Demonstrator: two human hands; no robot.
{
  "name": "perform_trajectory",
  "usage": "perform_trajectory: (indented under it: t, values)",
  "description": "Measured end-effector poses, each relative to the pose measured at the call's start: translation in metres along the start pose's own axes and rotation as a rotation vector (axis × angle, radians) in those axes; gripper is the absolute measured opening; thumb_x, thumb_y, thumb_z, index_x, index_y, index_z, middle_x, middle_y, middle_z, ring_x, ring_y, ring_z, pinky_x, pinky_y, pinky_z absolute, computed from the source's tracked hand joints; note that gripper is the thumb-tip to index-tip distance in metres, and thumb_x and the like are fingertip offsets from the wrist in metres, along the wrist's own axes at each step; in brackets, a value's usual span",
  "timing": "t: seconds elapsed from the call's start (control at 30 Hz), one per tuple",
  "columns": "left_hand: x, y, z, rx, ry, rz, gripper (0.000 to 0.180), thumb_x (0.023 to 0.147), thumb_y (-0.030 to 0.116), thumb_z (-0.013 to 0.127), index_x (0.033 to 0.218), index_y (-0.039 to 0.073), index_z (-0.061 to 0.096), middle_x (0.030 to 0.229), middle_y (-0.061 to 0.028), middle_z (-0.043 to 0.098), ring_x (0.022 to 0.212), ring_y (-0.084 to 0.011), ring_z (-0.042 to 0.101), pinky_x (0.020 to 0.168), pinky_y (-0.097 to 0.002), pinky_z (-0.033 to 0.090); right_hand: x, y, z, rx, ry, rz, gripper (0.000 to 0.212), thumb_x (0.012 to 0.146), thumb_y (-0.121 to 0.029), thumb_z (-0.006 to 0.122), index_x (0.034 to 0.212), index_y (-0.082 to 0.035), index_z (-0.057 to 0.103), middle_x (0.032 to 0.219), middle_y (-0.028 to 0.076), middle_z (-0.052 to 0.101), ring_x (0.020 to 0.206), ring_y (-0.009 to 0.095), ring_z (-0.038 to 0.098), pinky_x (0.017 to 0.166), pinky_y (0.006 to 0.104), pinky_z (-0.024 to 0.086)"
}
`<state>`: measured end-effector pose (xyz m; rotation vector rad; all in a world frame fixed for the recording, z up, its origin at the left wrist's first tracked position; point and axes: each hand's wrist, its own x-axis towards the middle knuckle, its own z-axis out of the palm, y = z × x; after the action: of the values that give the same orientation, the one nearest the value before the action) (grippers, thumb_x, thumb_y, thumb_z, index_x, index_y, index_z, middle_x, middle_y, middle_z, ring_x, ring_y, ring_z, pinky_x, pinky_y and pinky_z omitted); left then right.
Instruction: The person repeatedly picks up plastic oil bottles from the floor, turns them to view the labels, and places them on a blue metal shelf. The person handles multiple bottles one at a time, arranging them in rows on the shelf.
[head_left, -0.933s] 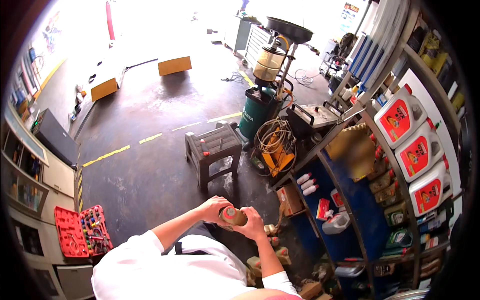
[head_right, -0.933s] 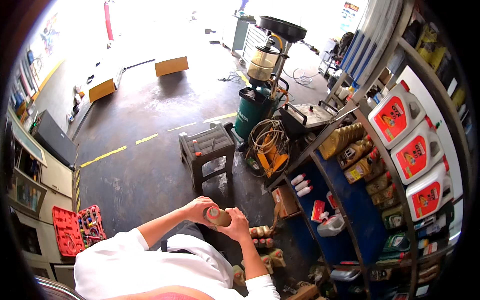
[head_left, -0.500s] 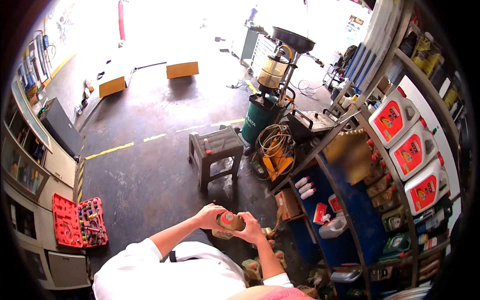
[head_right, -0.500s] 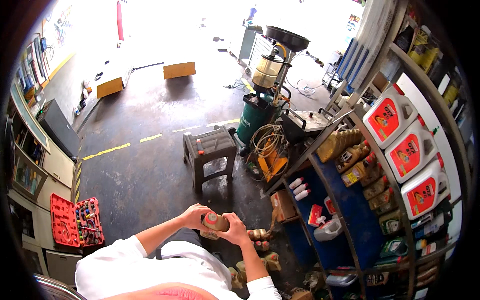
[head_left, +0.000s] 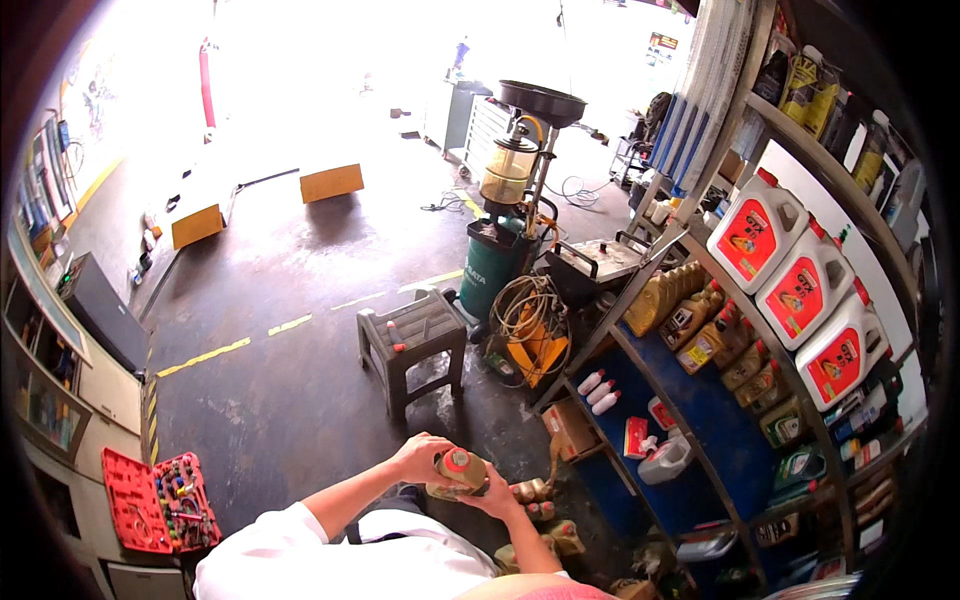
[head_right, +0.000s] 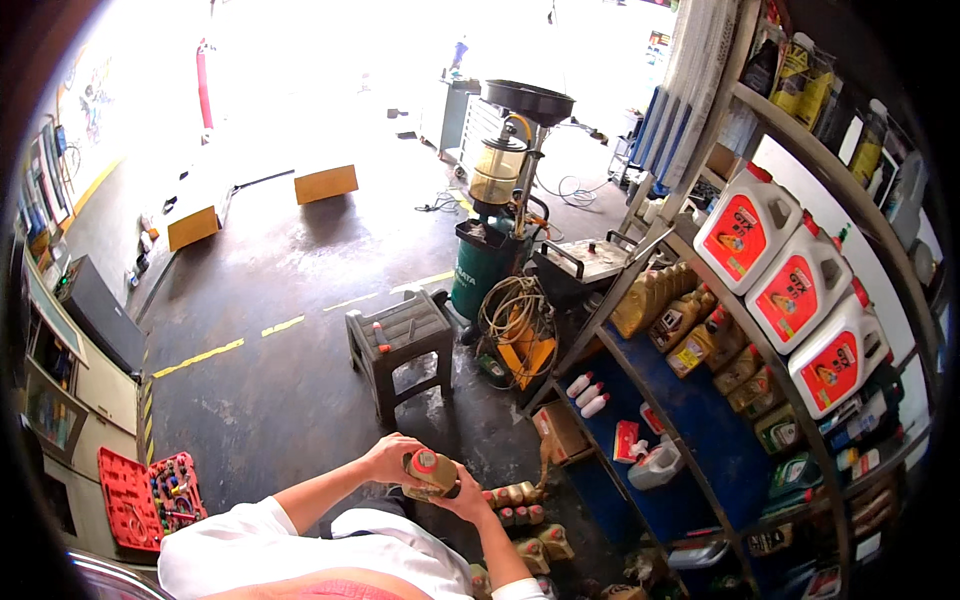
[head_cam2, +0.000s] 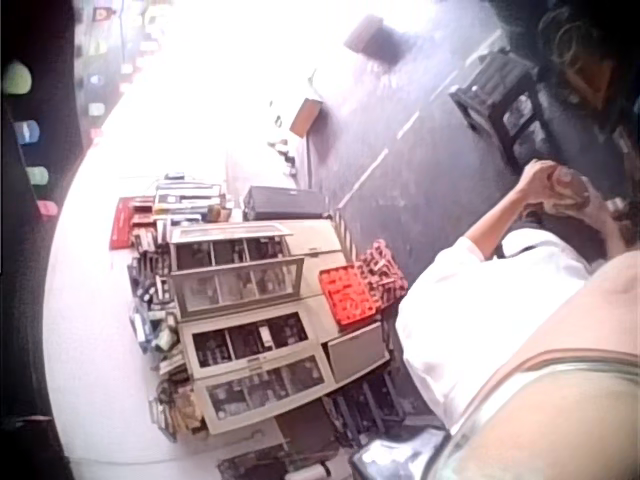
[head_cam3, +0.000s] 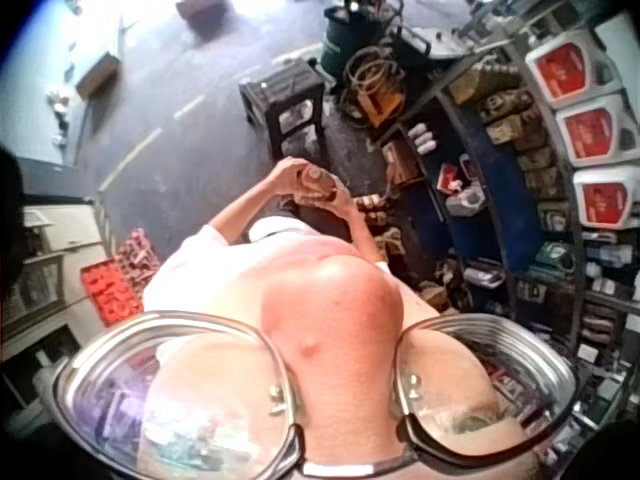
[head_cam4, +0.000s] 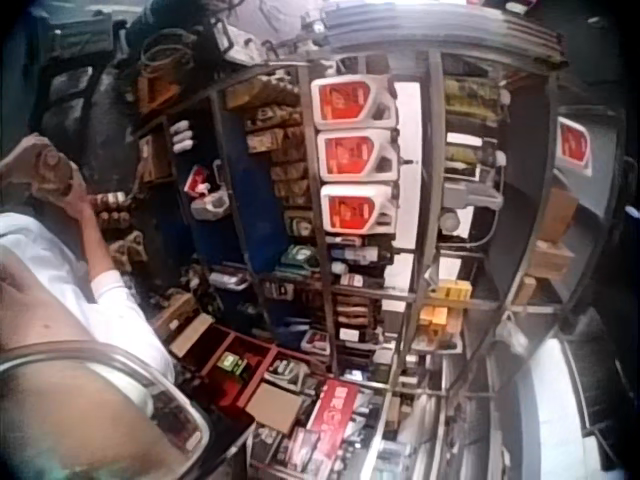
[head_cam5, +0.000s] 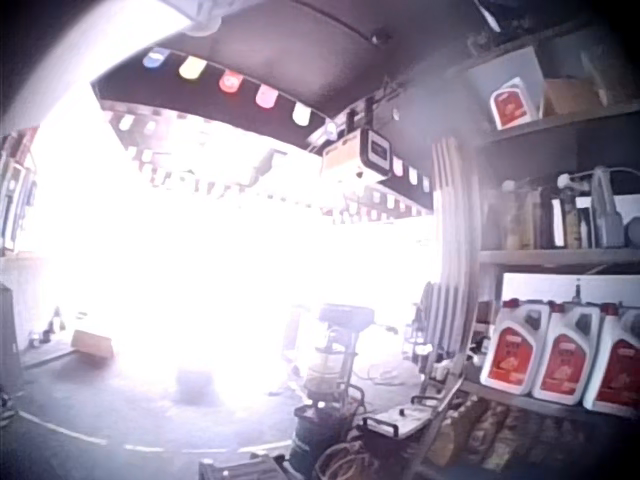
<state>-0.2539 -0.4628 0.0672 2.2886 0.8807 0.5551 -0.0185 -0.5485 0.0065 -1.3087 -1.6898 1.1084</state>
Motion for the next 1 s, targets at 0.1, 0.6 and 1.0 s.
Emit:
perform_trajectory:
  t: [0.1, 0.6, 1.0]
  values:
    - [0.017, -0.004, -0.014, -0.004, -0.049, 0.063, 0.065, 0.060, 0.043, 0.086, 0.112, 0.009, 0.069, 0.107, -0.0071, 0.071, 0.103, -0.0260, 0.067, 0.098, -0.0402, 0.045, 0.011, -0.008, 0.002, 0.026, 0.064, 0.054, 0.075, 0.072, -0.026, 0.090, 0.133, -0.008, 0.051, 0.123, 0.010, 0.064, 0.112, 0.020, 0.064, 0.094, 0.0356, 0.051]
    - [0.050, -0.076, -0.074, -0.356, -0.112, 0.146, 0.073, 0.067, 0.032, 0.087, 0.129, 0.006, 0.059, 0.120, -0.0131, 0.065, 0.113, -0.0301, 0.062, 0.104, -0.0433, 0.045, 0.094, -0.056, 0.018, -0.122, 0.210, 0.177, 0.058, 0.064, -0.029, 0.093, 0.108, -0.007, 0.062, 0.097, 0.010, 0.071, 0.091, 0.022, 0.069, 0.083, 0.0364, 0.053]
    - [0.036, -0.132, -0.049, -0.488, -0.200, 0.071, 0.074, 0.068, 0.027, 0.090, 0.130, 0.002, 0.057, 0.116, -0.0145, 0.067, 0.108, -0.0268, 0.065, 0.099, -0.0382, 0.049, 0.108, -0.055, 0.031, -0.116, 0.223, 0.223, 0.055, 0.064, -0.027, 0.092, 0.106, -0.006, 0.062, 0.095, 0.008, 0.071, 0.089, 0.020, 0.068, 0.082, 0.0353, 0.053]
